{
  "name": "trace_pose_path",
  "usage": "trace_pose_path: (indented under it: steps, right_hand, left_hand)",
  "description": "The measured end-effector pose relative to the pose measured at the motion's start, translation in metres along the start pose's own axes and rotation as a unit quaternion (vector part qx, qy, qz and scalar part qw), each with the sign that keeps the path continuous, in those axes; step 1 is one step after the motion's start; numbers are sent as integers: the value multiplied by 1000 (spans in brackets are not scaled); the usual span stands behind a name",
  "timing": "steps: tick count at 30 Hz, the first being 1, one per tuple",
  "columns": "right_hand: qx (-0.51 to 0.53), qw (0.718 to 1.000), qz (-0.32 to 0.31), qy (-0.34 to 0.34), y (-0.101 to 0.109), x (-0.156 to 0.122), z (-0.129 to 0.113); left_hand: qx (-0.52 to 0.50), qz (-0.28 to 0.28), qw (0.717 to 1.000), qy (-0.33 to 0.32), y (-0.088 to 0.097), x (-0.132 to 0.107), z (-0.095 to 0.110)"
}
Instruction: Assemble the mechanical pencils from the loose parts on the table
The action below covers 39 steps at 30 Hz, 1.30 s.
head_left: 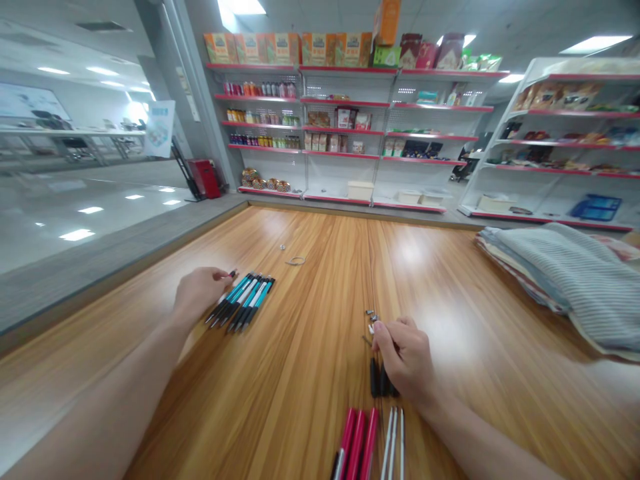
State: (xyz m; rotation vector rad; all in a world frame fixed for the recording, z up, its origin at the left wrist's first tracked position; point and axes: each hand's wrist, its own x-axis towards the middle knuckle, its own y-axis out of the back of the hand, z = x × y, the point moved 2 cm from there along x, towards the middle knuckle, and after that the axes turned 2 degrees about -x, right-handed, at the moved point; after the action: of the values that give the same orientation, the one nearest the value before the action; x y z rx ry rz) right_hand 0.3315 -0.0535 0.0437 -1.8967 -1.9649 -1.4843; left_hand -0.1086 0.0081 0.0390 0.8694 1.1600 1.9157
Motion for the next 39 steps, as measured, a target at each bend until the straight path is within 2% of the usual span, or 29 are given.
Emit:
trace_pose_path:
  steps: [4,22,35,39]
  right_hand:
    - [-4,1000,-1,2,0,0,-1]
    - [5,1000,-21,-15,-2,0,2]
    - [3,1000,-22,-19,-1,-1,1]
    - [2,1000,-24,-20,0,-1,2]
  left_hand:
    - [13,-22,1000,-1,-4,1,-5]
    - [-12,-28,998,-60,-9,-3,14]
    - [7,-48,997,-59,-4,-8,21]
    - [29,-36,997,-56,-1,-13,28]
